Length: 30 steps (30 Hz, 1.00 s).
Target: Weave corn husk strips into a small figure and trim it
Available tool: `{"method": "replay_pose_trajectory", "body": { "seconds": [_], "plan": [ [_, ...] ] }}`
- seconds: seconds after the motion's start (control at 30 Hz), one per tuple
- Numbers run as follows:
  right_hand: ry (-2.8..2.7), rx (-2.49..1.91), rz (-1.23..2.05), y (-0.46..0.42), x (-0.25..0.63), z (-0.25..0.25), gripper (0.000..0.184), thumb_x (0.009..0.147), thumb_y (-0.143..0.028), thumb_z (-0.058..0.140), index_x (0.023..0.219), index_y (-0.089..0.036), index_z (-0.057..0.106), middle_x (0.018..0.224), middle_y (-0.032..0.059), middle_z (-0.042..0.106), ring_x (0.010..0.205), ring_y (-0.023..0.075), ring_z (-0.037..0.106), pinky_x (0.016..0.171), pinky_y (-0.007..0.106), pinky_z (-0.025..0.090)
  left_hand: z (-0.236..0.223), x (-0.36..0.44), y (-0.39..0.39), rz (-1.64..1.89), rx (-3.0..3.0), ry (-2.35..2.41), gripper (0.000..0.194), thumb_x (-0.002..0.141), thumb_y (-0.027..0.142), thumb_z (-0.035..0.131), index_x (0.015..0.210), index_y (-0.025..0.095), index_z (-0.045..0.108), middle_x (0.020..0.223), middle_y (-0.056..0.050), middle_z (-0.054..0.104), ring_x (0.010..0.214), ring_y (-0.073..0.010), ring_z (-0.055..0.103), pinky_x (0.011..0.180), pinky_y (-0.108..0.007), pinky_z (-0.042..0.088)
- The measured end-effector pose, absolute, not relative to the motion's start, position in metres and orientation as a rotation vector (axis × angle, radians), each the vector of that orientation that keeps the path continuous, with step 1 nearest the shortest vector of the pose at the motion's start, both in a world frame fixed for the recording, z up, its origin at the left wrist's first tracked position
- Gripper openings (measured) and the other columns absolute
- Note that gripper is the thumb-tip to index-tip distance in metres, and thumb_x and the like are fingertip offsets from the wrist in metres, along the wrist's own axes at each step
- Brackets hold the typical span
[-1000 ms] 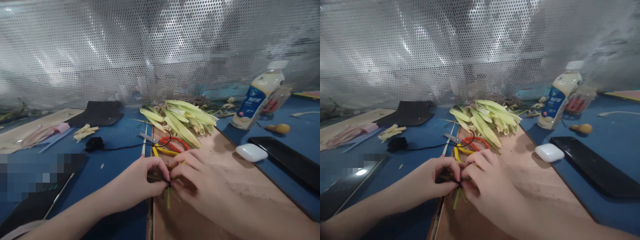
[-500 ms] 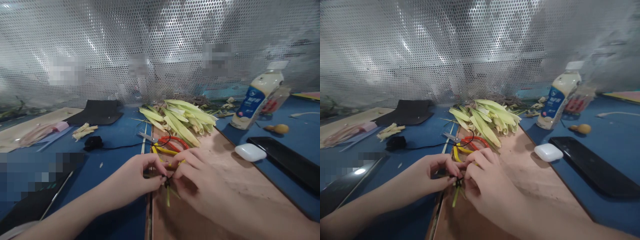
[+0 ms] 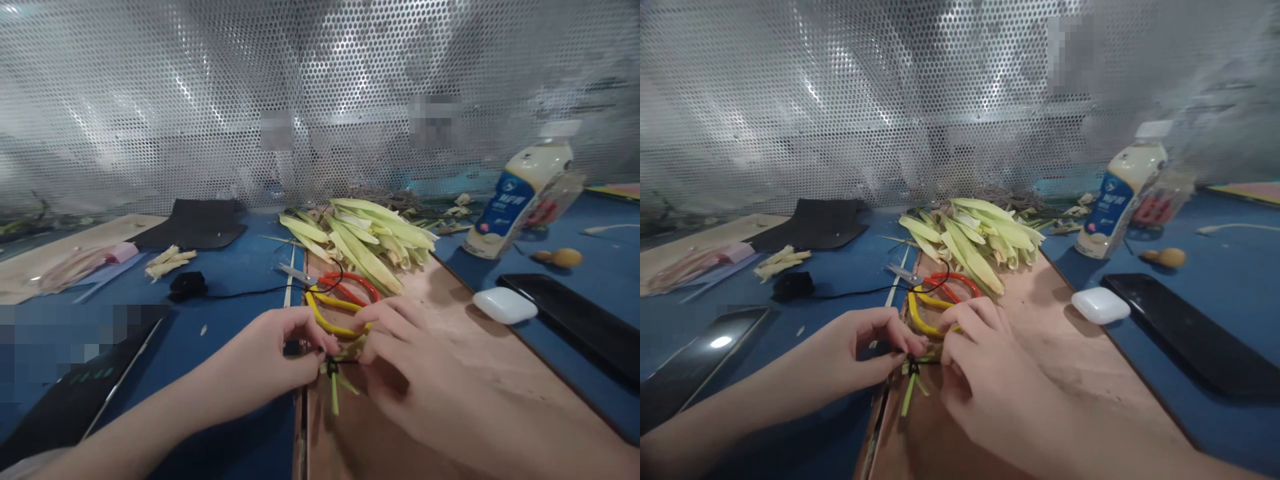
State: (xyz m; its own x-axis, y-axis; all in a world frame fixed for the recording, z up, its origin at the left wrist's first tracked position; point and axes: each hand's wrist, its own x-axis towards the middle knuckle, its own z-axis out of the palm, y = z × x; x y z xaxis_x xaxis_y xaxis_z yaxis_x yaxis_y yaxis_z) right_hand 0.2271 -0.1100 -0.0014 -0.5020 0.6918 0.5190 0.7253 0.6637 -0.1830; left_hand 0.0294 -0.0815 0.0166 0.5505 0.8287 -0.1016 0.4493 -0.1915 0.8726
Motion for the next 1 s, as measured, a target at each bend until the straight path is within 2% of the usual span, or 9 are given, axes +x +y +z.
{"method": "replay_pose_trajectory", "body": {
  "seconds": [0.27,0.47,0.73,0.87,1.0],
  "plan": [
    [-2.304,-1.086,0.146,-0.110,0.231,-0.015,0.019,0.058,0.003,0.054,0.064,-0.016,0.051,0.092,-0.0001,0.056,0.095,0.0165,0.043,0.082,0.033,0.036,0.011,0.024,-0.080,0.483,1.851,1.001,0.015,0.069,0.005,0.050,0.067,0.019,0.047,0.097,-0.001,0.067,0.093,-0.0172,0.061,0.084,-0.030,0.045],
    [-2.296,-1.121,0.210,-0.110,0.234,-0.015,0.021,0.057,0.003,0.051,0.064,-0.016,0.050,0.094,0.0004,0.055,0.097,0.0182,0.043,0.080,0.034,0.038,0.013,0.024,-0.080,0.466,1.889,0.998,0.016,0.069,0.005,0.051,0.065,0.019,0.044,0.098,0.000,0.067,0.095,-0.0168,0.060,0.085,-0.029,0.045],
    [-2.378,-1.261,-0.002,-0.109,0.237,-0.008,0.010,0.063,-0.009,0.051,0.063,-0.018,0.051,0.091,0.0022,0.057,0.090,0.0258,0.045,0.075,0.048,0.033,0.012,0.024,-0.081,0.446,1.894,1.007,0.015,0.068,0.005,0.051,0.066,0.019,0.045,0.099,0.001,0.067,0.095,-0.0166,0.060,0.086,-0.030,0.043],
    [-2.368,-1.260,0.146,-0.112,0.234,-0.013,0.008,0.069,-0.010,0.051,0.069,-0.018,0.049,0.097,0.0030,0.052,0.096,0.0235,0.040,0.080,0.044,0.034,0.013,0.025,-0.081,0.443,1.886,1.020,0.015,0.068,0.005,0.051,0.066,0.019,0.046,0.098,0.001,0.067,0.094,-0.0159,0.060,0.086,-0.029,0.044],
    [-2.341,-1.158,0.211,-0.115,0.230,-0.019,0.014,0.067,-0.008,0.055,0.077,-0.017,0.051,0.099,0.0033,0.051,0.098,0.0212,0.038,0.084,0.040,0.035,0.012,0.026,-0.081,0.476,1.861,1.001,0.015,0.068,0.004,0.050,0.067,0.019,0.047,0.097,-0.001,0.066,0.094,-0.0163,0.060,0.086,-0.029,0.044]
  ]
}}
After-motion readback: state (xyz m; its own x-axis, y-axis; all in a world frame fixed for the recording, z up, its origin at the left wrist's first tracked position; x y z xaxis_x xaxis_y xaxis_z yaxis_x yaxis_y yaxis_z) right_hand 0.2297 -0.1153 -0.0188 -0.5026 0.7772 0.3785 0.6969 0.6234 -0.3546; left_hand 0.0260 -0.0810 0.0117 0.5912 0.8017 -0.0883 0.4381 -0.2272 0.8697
